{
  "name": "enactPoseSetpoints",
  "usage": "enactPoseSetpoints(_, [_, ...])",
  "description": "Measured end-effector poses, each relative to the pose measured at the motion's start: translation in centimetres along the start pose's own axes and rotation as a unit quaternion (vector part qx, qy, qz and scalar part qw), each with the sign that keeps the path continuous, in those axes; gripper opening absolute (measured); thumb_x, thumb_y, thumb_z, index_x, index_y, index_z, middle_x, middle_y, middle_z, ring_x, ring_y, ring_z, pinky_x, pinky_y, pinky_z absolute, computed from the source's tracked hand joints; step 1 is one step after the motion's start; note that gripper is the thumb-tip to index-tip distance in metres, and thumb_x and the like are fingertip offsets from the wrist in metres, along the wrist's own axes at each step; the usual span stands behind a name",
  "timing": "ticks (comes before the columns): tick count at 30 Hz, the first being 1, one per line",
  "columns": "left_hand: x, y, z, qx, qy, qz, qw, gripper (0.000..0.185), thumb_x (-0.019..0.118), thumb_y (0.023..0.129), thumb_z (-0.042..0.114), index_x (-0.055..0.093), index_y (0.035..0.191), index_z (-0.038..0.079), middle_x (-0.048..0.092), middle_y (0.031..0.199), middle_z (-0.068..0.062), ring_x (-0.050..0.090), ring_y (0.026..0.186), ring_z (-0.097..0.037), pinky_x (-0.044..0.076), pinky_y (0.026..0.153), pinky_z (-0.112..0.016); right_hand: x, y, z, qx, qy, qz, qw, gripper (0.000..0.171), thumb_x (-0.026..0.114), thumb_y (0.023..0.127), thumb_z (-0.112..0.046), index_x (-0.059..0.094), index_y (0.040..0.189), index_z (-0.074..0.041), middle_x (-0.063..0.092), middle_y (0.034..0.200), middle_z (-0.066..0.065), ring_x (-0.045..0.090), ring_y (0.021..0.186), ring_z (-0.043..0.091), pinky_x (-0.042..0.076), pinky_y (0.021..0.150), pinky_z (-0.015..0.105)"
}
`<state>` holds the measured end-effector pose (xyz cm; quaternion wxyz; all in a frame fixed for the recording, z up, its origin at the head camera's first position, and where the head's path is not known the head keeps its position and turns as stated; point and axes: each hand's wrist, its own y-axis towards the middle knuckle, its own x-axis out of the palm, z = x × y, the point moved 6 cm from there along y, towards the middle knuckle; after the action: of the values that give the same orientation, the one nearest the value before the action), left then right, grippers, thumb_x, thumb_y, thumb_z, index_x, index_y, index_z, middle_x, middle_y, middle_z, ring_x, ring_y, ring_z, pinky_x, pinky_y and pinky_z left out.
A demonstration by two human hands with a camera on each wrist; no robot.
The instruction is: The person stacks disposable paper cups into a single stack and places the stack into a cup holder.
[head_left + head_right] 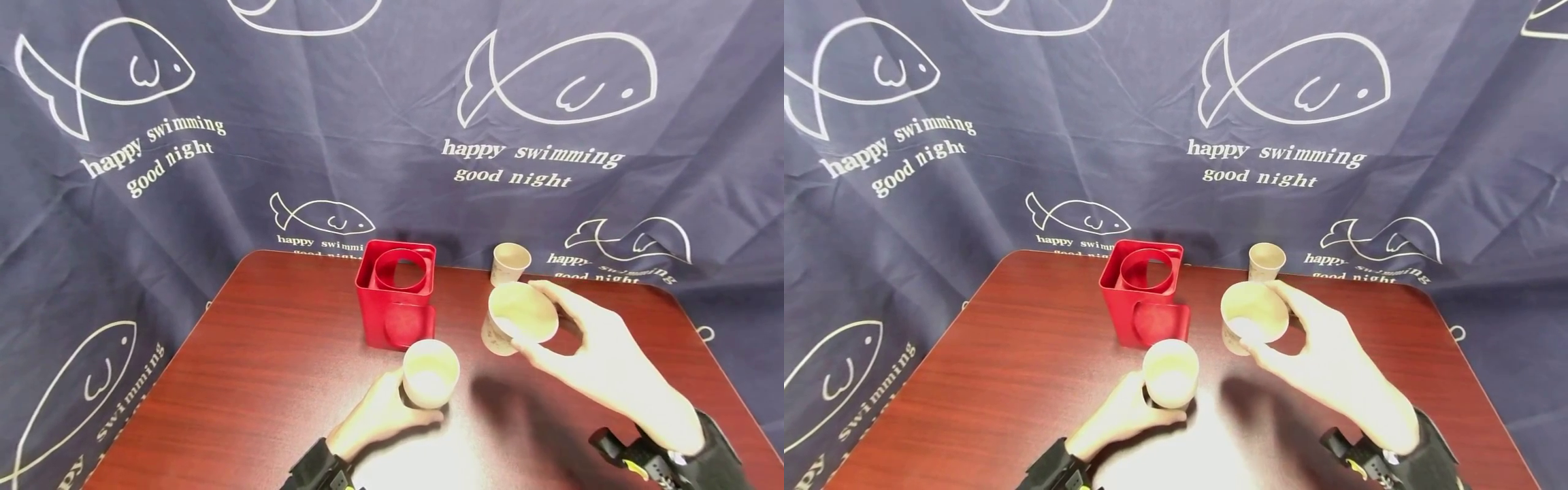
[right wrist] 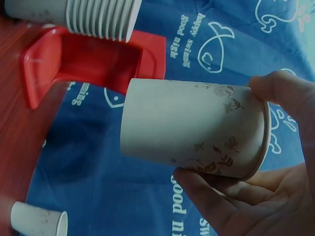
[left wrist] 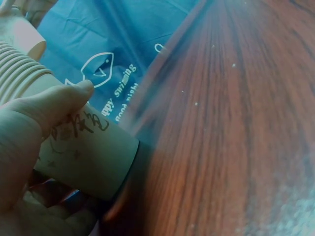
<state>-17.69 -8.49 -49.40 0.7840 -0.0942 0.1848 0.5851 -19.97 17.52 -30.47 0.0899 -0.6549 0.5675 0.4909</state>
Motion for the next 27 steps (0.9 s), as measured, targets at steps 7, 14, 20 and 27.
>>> enactPoseSetpoints(7, [-0.1,0.0,0.0,0.001,0.003,0.001,1.0000,0.062,0.093,0.073,0.043,0.063,0.126,0.032,0.072,0.107,0.016,0.068,0.096,-0.004,0.055,0.095,-0.030,0.9,0.4,-1.3,-0.026,0.031,-0.025,0.999,0.075,0.094,0.074,-0.024,0.059,0.140,-0.034,0.067,0.117,-0.020,0.063,0.099,-0.002,0.044,0.091,0.005])
enactPoseSetpoints(14, [-0.1,-0.1,0.1,0.003,0.008,0.001,1.0000,0.062,0.093,0.073,0.043,0.064,0.127,0.033,0.072,0.107,0.017,0.067,0.097,-0.003,0.054,0.095,-0.030,1.9,0.8,-2.4,-0.044,0.058,-0.047,0.996,0.075,0.093,0.076,-0.028,0.057,0.141,-0.035,0.067,0.119,-0.020,0.066,0.101,0.000,0.046,0.092,0.008])
enactPoseSetpoints(20, [-0.1,0.0,0.2,0.016,0.009,-0.001,0.9998,0.066,0.093,0.074,0.043,0.061,0.132,0.035,0.071,0.111,0.016,0.066,0.100,-0.003,0.054,0.095,-0.029,2.5,1.0,-3.0,-0.057,0.065,-0.050,0.995,0.078,0.095,0.073,-0.027,0.057,0.142,-0.031,0.067,0.124,-0.019,0.067,0.106,0.001,0.047,0.095,0.009])
enactPoseSetpoints(27, [-0.1,-0.1,0.1,0.009,0.020,-0.002,0.9998,0.067,0.092,0.074,0.045,0.060,0.132,0.035,0.070,0.110,0.018,0.066,0.099,-0.002,0.053,0.095,-0.029,3.8,1.0,-3.7,-0.052,0.102,-0.086,0.990,0.070,0.090,0.079,-0.037,0.056,0.141,-0.036,0.064,0.126,-0.022,0.065,0.110,0.000,0.047,0.098,0.011])
